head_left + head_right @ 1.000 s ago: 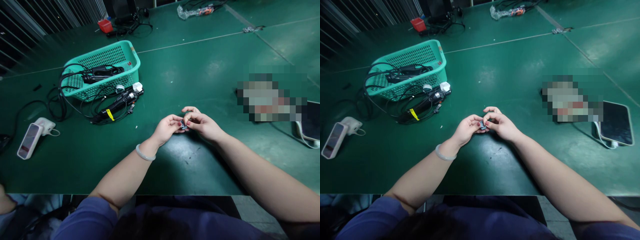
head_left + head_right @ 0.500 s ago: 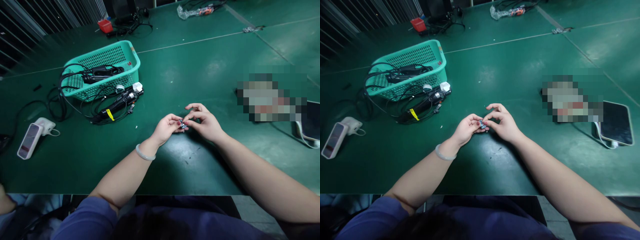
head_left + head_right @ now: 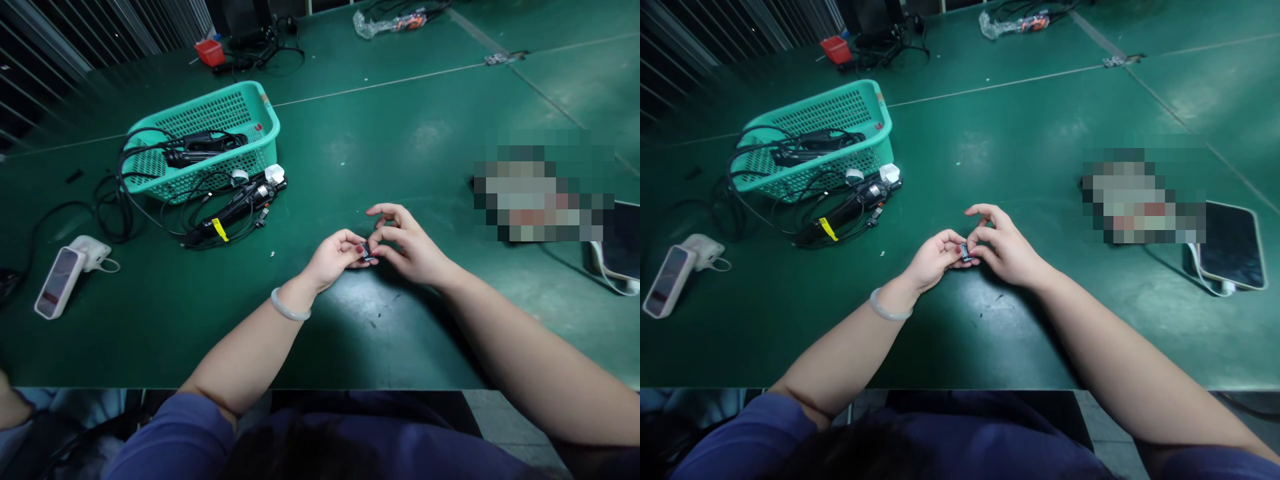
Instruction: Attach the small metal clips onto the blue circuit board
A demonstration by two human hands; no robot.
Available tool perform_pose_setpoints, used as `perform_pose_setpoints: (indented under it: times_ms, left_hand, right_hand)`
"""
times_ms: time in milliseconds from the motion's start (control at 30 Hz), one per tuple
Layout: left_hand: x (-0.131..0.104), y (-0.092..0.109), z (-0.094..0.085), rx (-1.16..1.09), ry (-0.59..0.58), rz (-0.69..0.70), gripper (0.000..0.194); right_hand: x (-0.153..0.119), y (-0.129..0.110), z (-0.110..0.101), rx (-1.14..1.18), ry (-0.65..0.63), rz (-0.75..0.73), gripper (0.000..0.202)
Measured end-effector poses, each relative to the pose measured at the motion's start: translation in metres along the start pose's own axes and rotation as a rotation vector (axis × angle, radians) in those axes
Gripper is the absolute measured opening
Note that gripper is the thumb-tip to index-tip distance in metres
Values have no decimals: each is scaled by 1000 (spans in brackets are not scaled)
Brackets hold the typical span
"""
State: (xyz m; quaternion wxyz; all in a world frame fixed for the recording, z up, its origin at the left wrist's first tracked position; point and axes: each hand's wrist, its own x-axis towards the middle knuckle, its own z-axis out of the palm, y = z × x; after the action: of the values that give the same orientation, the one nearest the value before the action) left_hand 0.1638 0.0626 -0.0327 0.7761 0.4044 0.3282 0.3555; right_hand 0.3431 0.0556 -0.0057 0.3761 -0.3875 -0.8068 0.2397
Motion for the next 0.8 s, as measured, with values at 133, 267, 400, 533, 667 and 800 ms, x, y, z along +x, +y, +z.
perform_pose_setpoints:
  times_ms: [133,267,400,533,667,800]
  left_hand:
    - [0,0,0,-12,-9,-20,43]
    - [-1,1,1,-21,-13,-31,44]
    - [-1,2,1,-21,-14,-41,47]
    - [-1,1,0,-9,-28,-35,46]
    - [-1,1,-1,8,-35,-38,46]
    - [-1,1,-1,12,-31,-36,45]
  right_hand:
    - [-1,0,2,28,24,-3,11]
    - [-1,0,3,31,28,-26,12]
    - [0,1,1,13,44,-13,13]
    - [-1,0,0,1,41,-9,14]
    - [-1,0,1,-38,36,-23,17]
    - [-1,1,-1,-112,54,-97,19]
